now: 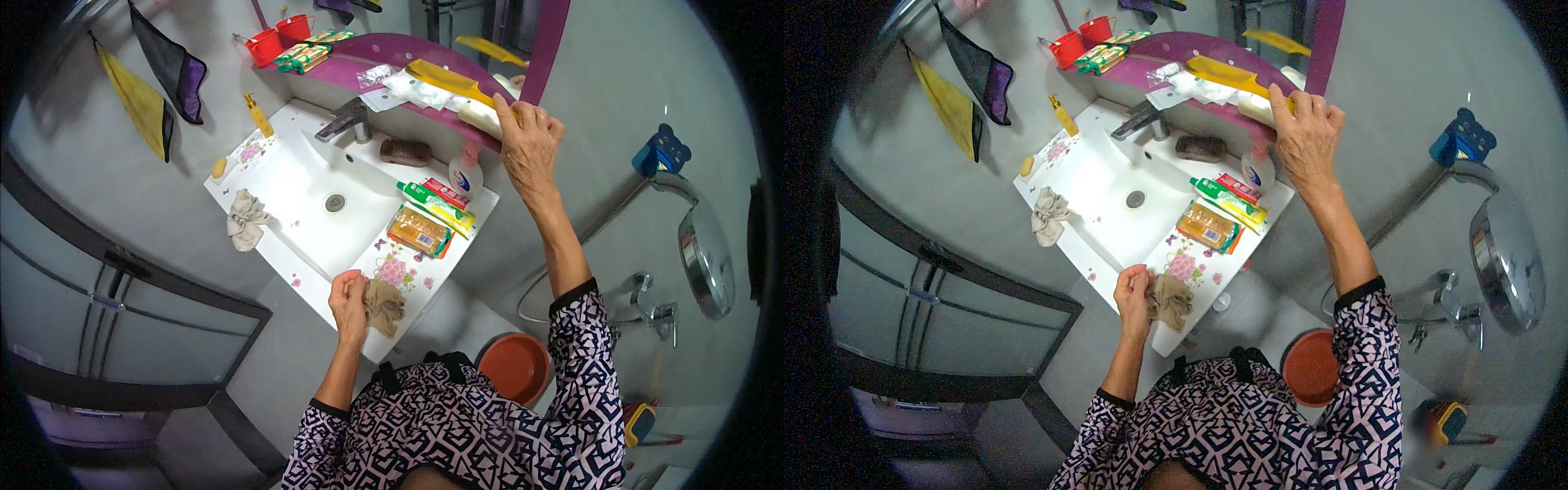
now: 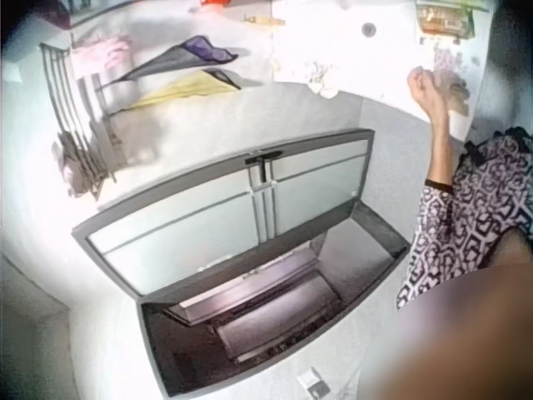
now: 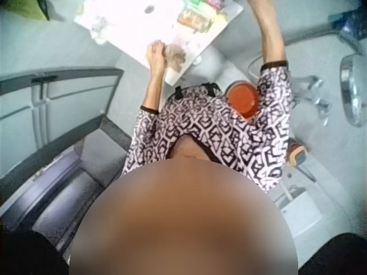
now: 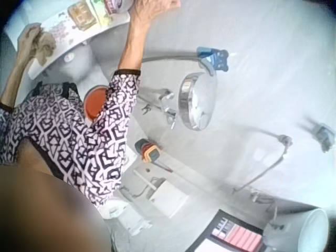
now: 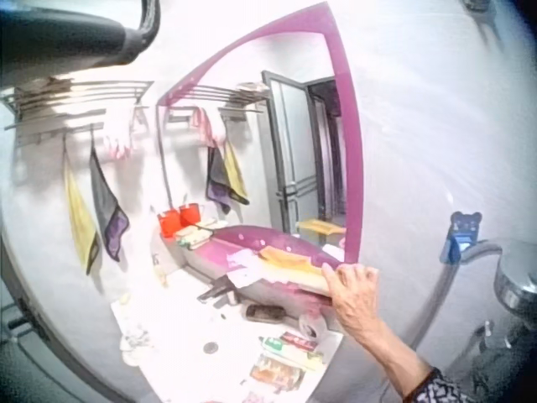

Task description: The person wipes the bathroom sink countertop and faucet with a cloth. They then pick up and wipe several items one by one, including a toothbrush, toothpaste tubes, a soap dispenser, a comb, and a packaged item, before placing them back on the counter.

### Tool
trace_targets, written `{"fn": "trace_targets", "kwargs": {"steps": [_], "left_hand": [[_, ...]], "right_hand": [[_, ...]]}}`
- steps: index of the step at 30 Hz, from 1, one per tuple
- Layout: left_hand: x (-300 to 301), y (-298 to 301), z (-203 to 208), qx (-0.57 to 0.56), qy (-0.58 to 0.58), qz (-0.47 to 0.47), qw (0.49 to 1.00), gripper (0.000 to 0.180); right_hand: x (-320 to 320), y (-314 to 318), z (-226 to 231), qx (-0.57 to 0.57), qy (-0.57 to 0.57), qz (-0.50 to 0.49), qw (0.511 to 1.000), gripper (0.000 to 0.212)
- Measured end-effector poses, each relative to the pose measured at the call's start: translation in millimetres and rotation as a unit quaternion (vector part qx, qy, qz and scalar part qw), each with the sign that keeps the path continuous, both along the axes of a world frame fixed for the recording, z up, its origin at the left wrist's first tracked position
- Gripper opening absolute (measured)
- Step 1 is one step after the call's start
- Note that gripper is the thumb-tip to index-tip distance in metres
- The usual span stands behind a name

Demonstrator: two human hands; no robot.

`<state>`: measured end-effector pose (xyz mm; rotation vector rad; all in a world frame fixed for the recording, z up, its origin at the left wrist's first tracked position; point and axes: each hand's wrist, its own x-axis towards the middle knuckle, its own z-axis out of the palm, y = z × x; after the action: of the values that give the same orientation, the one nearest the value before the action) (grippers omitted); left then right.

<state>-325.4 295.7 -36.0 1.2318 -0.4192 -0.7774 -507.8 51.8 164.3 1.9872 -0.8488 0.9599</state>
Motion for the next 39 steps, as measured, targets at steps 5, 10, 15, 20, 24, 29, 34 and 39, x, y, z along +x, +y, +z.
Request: {"fn": "trace_targets", "kwargs": {"steps": [5, 10, 15, 20, 24, 29, 34, 39], "left_hand": [[-0.5, 9.5, -24.6, 0.037, -0.12, 0.03, 0.992, 0.015], [-1.3, 19.0, -30.6, 0.093, -0.225, 0.07, 0.967, 0.011], [0.0, 22.5, -35.2, 0.089, -0.253, 0.046, 0.962, 0.011], [-1.5, 23.6, -28.7, 0.086, -0.258, 0.04, 0.961, 0.011], [0.0, 24.8, -33.5, 0.077, -0.254, 0.027, 0.964, 0.012], [-3.0, 19.8, -27.5, 0.1, -0.277, 0.001, 0.956, 0.018], [-0.9, 23.5, -4.1, 0.121, -0.347, 0.047, 0.929, 0.024], [-1.9, 18.6, 0.2, 0.101, -0.283, 0.044, 0.953, 0.023]], "right_hand": [[7.8, -19.7, -4.7, 0.048, 0.029, -0.031, 0.998, 0.036], [18.2, -17.5, -1.9, 0.091, 0.01, -0.076, 0.993, 0.027], [19.1, -31.1, -9.2, 0.037, -0.034, -0.068, 0.996, 0.022], [17.6, -11.0, -0.2, 0.029, -0.069, -0.013, 0.997, 0.028], [14.8, 37.1, -24.7, 0.17, -0.02, 0.121, 0.978, 0.042], [19.8, 71.7, -126.7, 0.372, 0.04, 0.113, 0.921, 0.053], [27.4, 73.1, -182.4, 0.442, 0.007, 0.088, 0.893, 0.061], [21.7, 70.9, -192.8, 0.43, -0.065, 0.1, 0.895, 0.06]]}}
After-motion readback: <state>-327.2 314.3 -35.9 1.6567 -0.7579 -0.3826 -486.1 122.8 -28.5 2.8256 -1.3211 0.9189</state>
